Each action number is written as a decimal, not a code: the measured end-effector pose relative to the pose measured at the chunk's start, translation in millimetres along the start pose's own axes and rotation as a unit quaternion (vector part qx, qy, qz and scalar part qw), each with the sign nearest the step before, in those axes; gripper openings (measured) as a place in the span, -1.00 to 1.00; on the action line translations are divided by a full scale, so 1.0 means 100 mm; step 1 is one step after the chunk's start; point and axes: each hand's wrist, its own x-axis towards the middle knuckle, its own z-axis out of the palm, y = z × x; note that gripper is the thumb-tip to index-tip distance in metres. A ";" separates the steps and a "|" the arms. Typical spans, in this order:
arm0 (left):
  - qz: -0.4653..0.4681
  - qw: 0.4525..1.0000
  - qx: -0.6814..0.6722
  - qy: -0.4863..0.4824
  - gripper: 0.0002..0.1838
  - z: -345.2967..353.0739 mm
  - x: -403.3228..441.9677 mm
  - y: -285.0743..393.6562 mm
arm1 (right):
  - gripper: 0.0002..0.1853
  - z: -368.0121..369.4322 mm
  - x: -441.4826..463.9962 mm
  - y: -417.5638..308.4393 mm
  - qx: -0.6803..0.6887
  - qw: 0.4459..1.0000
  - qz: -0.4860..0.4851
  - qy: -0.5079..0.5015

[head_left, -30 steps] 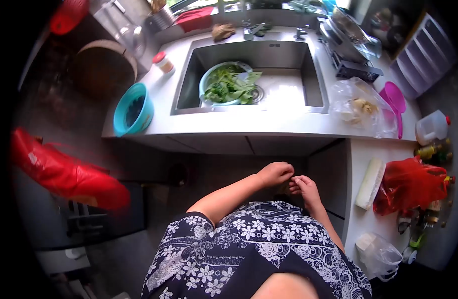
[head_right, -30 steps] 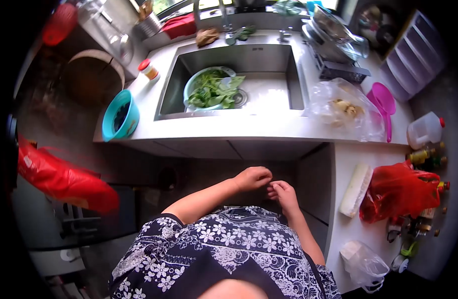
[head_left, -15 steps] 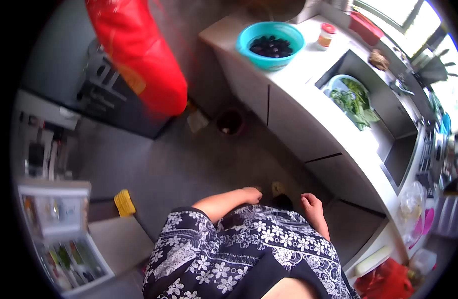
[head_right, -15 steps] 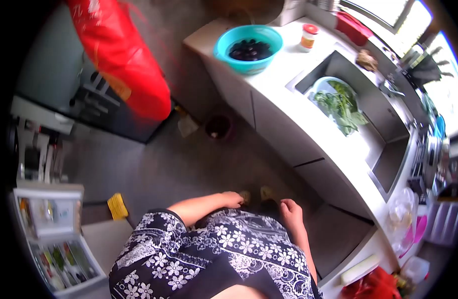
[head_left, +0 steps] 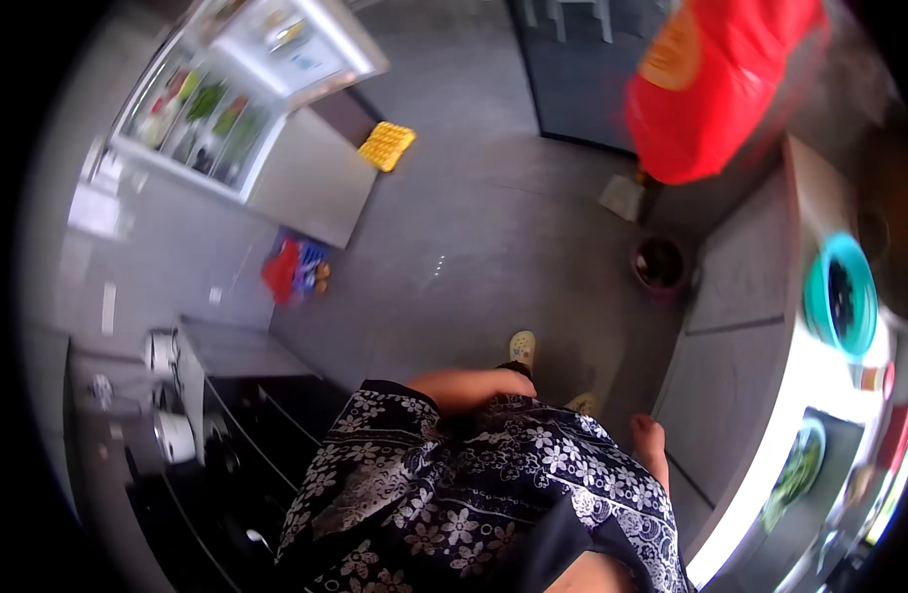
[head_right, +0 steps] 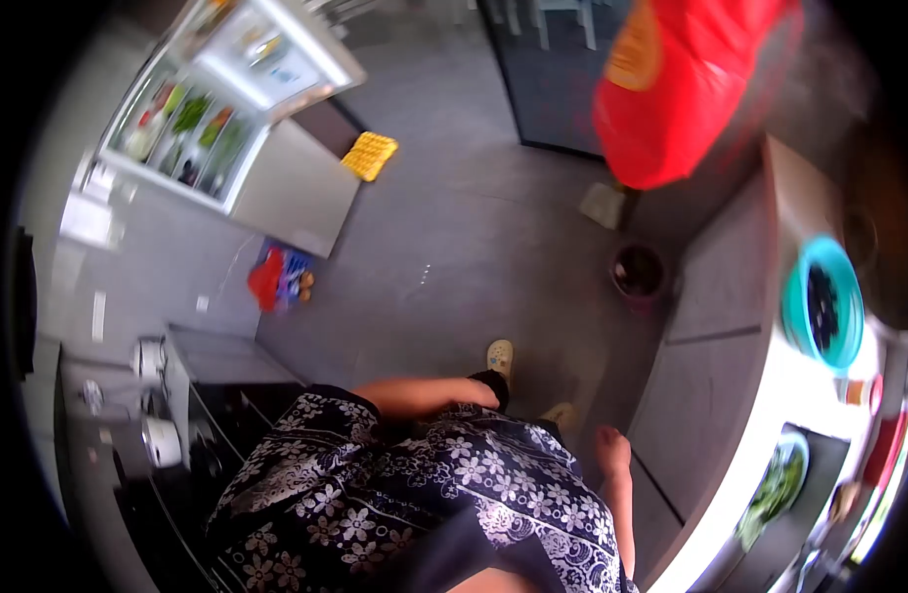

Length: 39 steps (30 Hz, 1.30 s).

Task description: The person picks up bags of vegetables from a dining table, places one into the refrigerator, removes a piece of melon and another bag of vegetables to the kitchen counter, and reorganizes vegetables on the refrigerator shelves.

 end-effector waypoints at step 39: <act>-0.203 0.699 -0.533 0.432 -0.56 -1.95 -3.43 -2.53 | -0.82 0.39 4.04 -4.17 -0.320 0.882 -0.006 -0.347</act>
